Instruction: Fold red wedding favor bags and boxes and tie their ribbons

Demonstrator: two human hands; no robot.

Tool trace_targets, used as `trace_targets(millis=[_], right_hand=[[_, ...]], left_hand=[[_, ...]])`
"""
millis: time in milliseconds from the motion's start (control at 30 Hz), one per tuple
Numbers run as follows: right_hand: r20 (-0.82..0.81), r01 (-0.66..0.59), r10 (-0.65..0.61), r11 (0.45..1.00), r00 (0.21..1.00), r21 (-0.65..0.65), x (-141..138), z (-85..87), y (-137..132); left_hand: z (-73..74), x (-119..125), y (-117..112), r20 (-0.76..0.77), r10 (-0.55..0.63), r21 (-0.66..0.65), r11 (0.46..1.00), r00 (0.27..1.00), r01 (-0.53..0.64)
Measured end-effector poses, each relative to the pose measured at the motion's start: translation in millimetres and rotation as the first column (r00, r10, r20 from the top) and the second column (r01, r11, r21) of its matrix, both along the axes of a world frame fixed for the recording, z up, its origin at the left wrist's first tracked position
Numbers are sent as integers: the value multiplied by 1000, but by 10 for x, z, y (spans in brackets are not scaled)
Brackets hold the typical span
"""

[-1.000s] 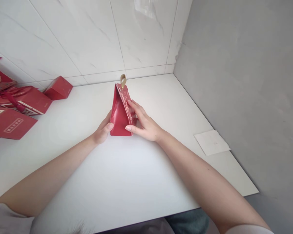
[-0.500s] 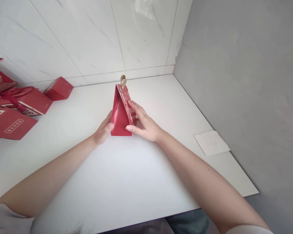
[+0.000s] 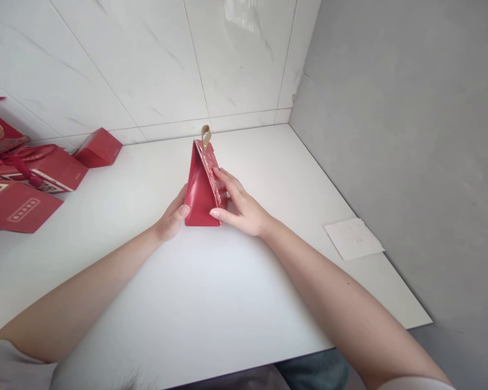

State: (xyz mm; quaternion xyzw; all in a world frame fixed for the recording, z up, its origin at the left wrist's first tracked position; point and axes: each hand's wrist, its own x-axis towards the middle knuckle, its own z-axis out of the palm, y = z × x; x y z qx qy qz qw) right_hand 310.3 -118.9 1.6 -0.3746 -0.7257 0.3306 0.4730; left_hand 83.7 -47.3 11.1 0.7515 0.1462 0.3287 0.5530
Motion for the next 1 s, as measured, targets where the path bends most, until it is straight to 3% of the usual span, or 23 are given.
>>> trace_targets(millis=[1000], right_hand=[[-5, 1, -1, 1000, 1000, 14, 5, 1, 8]], left_hand=[[8, 6, -25, -6, 15, -43, 999, 1000, -15]])
